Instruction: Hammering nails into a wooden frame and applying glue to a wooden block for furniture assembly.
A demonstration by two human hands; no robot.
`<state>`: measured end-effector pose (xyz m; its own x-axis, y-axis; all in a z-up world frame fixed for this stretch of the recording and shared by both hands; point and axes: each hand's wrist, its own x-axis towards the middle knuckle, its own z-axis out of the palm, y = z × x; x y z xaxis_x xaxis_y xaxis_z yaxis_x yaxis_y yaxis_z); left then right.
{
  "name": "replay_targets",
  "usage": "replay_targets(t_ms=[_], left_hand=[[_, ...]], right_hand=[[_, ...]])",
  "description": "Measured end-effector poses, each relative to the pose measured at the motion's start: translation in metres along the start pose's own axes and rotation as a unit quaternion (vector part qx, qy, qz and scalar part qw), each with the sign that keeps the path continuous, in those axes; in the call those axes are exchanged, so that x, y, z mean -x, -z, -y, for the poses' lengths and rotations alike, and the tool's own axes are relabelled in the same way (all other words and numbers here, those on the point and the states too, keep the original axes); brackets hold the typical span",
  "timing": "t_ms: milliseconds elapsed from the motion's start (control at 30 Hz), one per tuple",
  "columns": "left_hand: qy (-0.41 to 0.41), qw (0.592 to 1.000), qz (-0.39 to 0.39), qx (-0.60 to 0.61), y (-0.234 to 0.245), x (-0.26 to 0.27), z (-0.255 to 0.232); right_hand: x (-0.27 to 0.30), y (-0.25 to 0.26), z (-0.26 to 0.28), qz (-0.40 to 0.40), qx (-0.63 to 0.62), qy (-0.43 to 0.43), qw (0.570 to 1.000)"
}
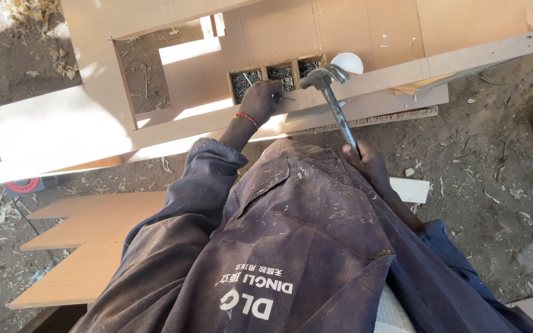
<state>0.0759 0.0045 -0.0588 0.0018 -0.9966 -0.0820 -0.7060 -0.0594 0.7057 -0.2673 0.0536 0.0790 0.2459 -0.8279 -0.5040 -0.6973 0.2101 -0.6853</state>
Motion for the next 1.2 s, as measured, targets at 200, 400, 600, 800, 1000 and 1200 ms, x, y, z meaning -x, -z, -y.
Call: replay_targets(t_ms=[200,400,600,800,1000,1200], left_hand=[[-0.008,1.0,-0.014,-0.009,-0.009,-0.003,0.008],[-0.016,1.0,-0.008,0.002,-0.009,-0.003,0.01],[-0.014,1.0,-0.004,-0.016,-0.012,0.006,0.008],[-0.004,1.0,-0.028,0.008,0.011,-0.002,-0.012],[-0.052,0.998,0.012,-0.031,-0.007,-0.03,-0.029],[-0.104,0.991,0.024,-0.083,-0.016,-0.034,-0.034]], right_hand=[[0.011,0.028,0.093,-0.049,-0.174,0.239,0.954],[-0.002,0.023,0.068,-0.193,-0.248,0.439,0.842],[-0.001,-0.019,-0.016,0.076,0.145,-0.053,0.985],[0.01,-0.003,-0.004,-0.078,0.008,-0.026,0.997],[0.032,0.011,0.031,-0.099,-0.066,-0.008,0.993],[0.031,0.012,0.02,-0.116,-0.064,0.012,0.991]])
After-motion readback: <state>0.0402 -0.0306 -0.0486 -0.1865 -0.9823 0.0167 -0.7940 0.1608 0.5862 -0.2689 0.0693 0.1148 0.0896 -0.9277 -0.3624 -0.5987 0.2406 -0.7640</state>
